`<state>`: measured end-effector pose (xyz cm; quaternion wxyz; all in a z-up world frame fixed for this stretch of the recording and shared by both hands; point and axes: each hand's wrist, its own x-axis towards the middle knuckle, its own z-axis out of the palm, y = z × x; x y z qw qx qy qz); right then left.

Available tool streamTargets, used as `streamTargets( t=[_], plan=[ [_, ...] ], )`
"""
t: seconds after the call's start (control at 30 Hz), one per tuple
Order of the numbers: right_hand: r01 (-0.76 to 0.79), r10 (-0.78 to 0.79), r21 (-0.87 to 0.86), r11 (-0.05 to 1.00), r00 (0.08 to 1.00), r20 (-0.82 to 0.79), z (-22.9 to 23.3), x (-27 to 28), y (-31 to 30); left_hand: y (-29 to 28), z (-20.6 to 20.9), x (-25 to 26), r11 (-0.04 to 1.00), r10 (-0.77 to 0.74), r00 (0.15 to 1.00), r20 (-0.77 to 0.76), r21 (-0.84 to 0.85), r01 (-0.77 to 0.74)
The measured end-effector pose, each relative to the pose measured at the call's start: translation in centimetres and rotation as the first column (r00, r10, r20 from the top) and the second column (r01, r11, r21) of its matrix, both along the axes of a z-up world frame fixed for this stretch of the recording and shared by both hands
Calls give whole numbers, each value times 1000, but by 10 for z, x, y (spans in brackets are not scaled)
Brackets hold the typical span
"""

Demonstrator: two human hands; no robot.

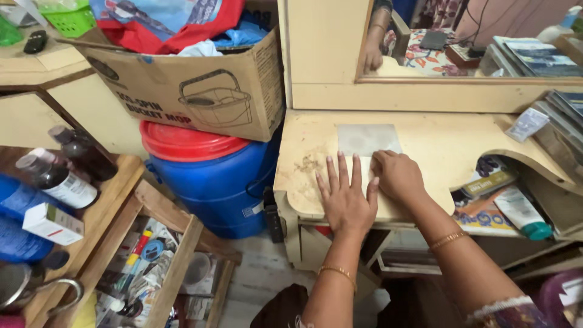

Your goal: The person moves various personal care items, including bottles, combs, and small containers, from a cluttered vanity table to a wooden side table. They handle the items one by one, placing them into a basket or arranging them on the table surface.

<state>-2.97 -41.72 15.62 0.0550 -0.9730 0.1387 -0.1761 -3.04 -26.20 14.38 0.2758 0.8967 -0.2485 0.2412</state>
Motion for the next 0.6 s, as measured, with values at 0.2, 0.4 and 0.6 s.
streamTargets(
  t=[0.2, 0.4, 0.6],
  plan=[
    [-21, 33, -180, 983, 998, 59, 10, -65, 54, 23, -12, -7, 932, -173, 984, -29, -329, 154],
    [-198, 224, -143, 970, 956, 192, 3, -101, 77, 96, -21, -27, 902, -126, 988, -84, -424, 79],
    [-97, 99, -19, 995, 985, 144, 6, -100, 110, 188, -35, -14, 823, -53, 991, -126, -567, -28]
  ],
)
